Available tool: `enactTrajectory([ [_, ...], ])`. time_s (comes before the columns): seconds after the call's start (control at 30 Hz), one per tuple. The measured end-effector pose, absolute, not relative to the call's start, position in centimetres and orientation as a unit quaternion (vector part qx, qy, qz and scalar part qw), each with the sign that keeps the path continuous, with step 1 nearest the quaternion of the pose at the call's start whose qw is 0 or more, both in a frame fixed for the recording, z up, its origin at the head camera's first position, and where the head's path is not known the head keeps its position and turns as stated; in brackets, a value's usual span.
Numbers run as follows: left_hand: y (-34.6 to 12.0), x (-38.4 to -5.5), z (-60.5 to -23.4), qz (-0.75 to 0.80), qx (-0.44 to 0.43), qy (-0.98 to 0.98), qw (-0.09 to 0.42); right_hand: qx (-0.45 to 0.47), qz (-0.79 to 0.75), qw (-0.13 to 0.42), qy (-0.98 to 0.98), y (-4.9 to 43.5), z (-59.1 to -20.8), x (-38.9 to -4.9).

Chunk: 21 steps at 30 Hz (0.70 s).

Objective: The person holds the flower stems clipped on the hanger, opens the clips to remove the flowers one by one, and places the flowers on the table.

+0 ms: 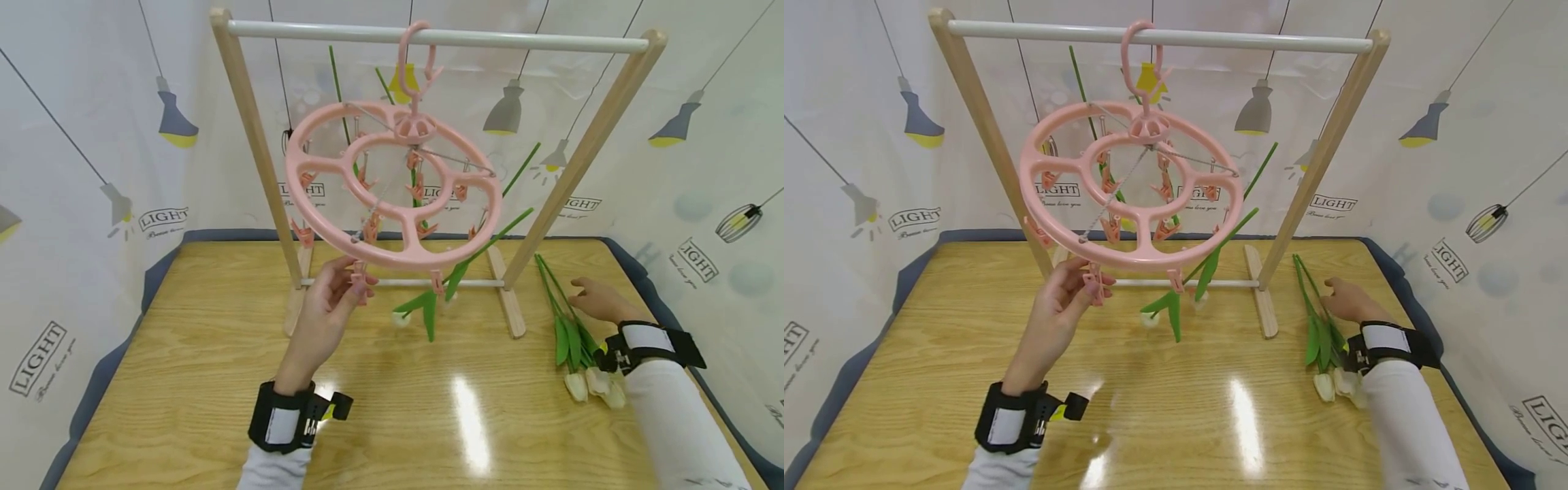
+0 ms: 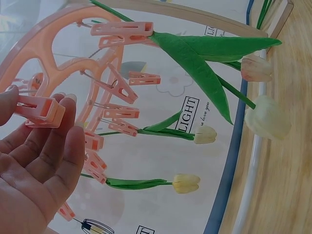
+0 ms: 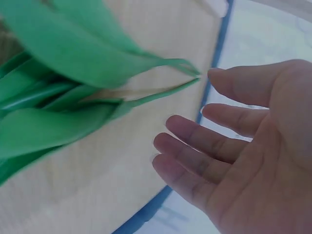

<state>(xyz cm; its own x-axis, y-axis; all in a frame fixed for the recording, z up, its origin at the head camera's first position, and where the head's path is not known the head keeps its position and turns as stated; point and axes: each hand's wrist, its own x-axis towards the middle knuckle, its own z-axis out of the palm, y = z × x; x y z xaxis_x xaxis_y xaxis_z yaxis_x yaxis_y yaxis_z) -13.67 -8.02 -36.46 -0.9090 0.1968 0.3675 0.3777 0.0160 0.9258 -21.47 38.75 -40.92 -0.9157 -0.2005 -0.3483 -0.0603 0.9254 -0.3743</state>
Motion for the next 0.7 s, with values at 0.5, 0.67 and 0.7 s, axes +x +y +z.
enactTrajectory([
  [0.5,-7.8,-13.6,-36.4,-0.666,-0.213,-0.711,0.072,-0.134,-0.197,0.174,0.955,34.7,-37.1,-21.5],
  [0.67,-7.8,-13.5,-36.3,-0.661,-0.216,-0.715,0.073,-0.151,-0.204,0.182,0.95,32.7,-35.7,-21.1],
  [0.7,-7.9,-13.5,-36.3,-0.662,-0.214,-0.715,0.071,-0.156,-0.204,0.182,0.949,32.3,-35.4,-21.0],
])
